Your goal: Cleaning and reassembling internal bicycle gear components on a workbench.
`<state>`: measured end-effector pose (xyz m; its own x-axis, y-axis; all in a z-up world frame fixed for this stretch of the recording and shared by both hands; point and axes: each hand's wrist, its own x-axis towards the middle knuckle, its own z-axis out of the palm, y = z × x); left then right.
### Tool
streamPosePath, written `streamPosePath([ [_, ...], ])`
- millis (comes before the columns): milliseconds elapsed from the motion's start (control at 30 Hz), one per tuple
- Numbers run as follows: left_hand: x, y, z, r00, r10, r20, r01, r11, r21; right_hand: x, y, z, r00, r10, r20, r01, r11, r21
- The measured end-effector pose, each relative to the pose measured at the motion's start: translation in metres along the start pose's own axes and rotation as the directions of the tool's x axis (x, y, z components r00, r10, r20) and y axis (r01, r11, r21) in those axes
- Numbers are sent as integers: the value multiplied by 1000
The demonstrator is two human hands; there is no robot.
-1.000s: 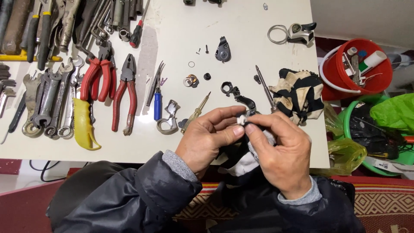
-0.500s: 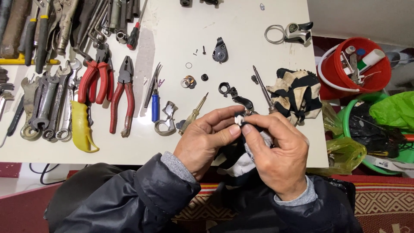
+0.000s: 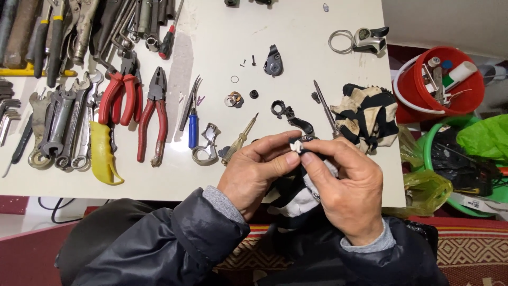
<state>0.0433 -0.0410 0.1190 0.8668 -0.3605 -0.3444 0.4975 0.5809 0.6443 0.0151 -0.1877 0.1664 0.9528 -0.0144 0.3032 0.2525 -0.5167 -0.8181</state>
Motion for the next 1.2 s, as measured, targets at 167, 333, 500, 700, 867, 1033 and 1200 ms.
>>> streamPosePath([
  [167, -3, 1, 3, 996, -31, -84, 36, 998, 60, 2, -2, 2, 996, 82, -32, -84, 995, -59],
  [333, 0, -3, -4, 1000, 31, 0, -30, 998, 46, -1, 0, 3, 999, 39, -35, -42, 996, -82],
  [500, 0, -6, -6, 995, 69, 67, -71, 997, 19, -1, 5, 1, 1000, -22, -14, 19, 987, -161],
  [700, -3, -28, -18, 993, 60, 99, -54, 996, -65, -8, 2, 2, 999, -4, -34, -1, 989, -145],
  [867, -9, -35, -34, 999, -39, -11, 39, 999, -19, -9, 1, 5, 996, 29, 84, -7, 966, -258],
  [1033, -15, -45, -65, 981, -106, -163, 123, 988, 95, -11, -1, 4, 995, 34, 91, -4, 951, -308],
  [1200, -44, -28, -85, 919, 67, -389, 208, 756, 621, -14, -2, 3, 992, 38, 118, 0, 952, -307],
])
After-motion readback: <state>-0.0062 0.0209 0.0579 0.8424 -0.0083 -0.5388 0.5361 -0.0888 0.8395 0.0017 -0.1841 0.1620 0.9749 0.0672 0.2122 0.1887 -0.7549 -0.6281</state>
